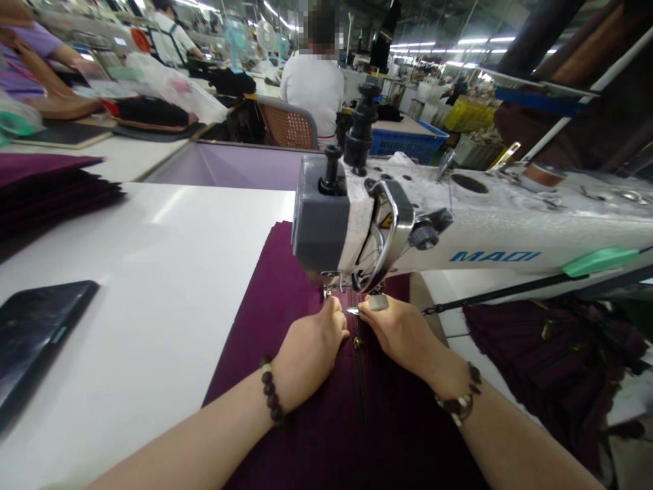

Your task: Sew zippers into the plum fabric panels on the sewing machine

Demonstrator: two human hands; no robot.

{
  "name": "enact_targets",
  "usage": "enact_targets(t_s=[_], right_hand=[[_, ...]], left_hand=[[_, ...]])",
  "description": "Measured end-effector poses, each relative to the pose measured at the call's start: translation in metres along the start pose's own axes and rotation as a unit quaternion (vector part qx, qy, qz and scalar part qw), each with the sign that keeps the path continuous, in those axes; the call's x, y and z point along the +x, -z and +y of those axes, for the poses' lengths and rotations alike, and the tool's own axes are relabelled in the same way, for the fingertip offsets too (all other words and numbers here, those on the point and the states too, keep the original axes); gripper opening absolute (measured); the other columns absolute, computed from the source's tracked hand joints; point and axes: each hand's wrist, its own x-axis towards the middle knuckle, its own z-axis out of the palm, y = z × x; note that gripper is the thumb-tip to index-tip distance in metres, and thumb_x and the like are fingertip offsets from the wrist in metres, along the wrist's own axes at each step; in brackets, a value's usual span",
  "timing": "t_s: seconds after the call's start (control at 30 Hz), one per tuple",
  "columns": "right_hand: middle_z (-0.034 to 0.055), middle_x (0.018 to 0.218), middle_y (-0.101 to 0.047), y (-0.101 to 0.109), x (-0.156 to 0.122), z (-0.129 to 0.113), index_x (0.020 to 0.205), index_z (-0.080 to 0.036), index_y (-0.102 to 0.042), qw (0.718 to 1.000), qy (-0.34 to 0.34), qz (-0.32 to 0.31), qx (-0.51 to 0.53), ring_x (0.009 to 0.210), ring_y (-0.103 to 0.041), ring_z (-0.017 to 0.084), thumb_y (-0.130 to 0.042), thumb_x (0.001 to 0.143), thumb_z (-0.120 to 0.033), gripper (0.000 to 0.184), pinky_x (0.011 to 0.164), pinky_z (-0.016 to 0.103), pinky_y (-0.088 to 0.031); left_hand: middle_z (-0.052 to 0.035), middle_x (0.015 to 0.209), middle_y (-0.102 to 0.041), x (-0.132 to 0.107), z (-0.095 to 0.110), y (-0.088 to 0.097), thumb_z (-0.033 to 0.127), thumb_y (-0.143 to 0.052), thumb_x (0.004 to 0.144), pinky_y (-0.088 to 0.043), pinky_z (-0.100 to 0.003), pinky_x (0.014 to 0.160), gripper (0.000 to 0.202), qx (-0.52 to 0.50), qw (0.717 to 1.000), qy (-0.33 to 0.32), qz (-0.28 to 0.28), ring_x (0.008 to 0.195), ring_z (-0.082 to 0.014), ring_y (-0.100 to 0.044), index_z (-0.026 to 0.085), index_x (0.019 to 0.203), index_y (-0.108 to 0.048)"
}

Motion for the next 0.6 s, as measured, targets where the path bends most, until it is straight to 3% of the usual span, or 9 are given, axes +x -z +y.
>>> enact_targets(t_s=[0.13, 0.27, 0.37, 0.43, 0.53, 0.6], right_hand=[[0.0032, 0.077, -0.051, -0.002, 0.0, 0.009, 0.078, -0.016, -0.05, 0.996, -0.045, 0.059, 0.051, 0.07, -0.05, 0.015, -0.035, 0.089, -0.014, 0.019, 0.061, 0.025, -0.038], [0.0054, 0.088, -0.051, -0.002, 0.0, 0.02, 0.083, -0.016, -0.049, 0.987, -0.143, 0.072, 0.003, 0.08, -0.051, 0.018, -0.045, 0.083, -0.011, 0.007, 0.067, 0.027, -0.04], [0.0065, 0.094, -0.051, -0.003, -0.001, 0.026, 0.087, -0.016, -0.05, 0.979, -0.186, 0.081, -0.025, 0.087, -0.05, 0.02, -0.051, 0.081, -0.012, 0.007, 0.072, 0.028, -0.041], [0.0061, 0.094, -0.051, -0.004, -0.002, 0.03, 0.088, -0.016, -0.05, 0.976, -0.2, 0.08, -0.039, 0.087, -0.051, 0.02, -0.053, 0.082, -0.015, 0.006, 0.073, 0.028, -0.042], [0.0056, 0.094, -0.052, 0.002, -0.004, 0.034, 0.089, -0.015, -0.05, 0.971, -0.217, 0.078, -0.066, 0.087, -0.052, 0.019, -0.053, 0.082, -0.016, 0.008, 0.073, 0.028, -0.042], [0.006, 0.093, -0.053, 0.013, -0.008, 0.037, 0.09, -0.015, -0.05, 0.967, -0.228, 0.079, -0.084, 0.087, -0.052, 0.02, -0.053, 0.082, -0.016, 0.009, 0.072, 0.028, -0.041]], left_hand=[[-0.0049, 0.09, -0.051, -0.001, -0.006, -0.004, 0.018, -0.041, 0.089, -0.047, -0.028, 0.064, 0.01, -0.034, 0.999, -0.027, 0.012, 0.066, -0.0152, -0.056, 0.017, 0.081, -0.046], [-0.0049, 0.087, -0.054, -0.005, -0.016, -0.002, 0.015, -0.038, 0.088, -0.045, -0.027, 0.065, 0.01, -0.173, 0.98, -0.086, 0.051, 0.068, -0.0148, -0.055, 0.018, 0.079, -0.042], [-0.0006, 0.07, -0.055, -0.01, -0.024, 0.011, 0.019, -0.031, 0.09, -0.042, -0.023, 0.056, 0.015, -0.278, 0.957, -0.081, -0.001, 0.058, -0.013, -0.055, 0.02, 0.078, -0.04], [0.0012, 0.061, -0.054, -0.014, -0.033, 0.024, 0.024, -0.03, 0.089, -0.038, -0.022, 0.05, 0.017, -0.262, 0.963, -0.054, -0.018, 0.052, -0.0131, -0.053, 0.02, 0.076, -0.039], [0.0013, 0.057, -0.051, -0.022, -0.057, 0.044, 0.028, -0.031, 0.087, -0.033, -0.024, 0.047, 0.017, -0.145, 0.989, 0.0, 0.003, 0.048, -0.0144, -0.048, 0.021, 0.073, -0.039], [0.0, 0.057, -0.052, -0.032, -0.079, 0.054, 0.028, -0.032, 0.084, -0.032, -0.025, 0.048, 0.018, -0.068, 0.997, 0.042, -0.015, 0.049, -0.0162, -0.049, 0.021, 0.071, -0.041]])
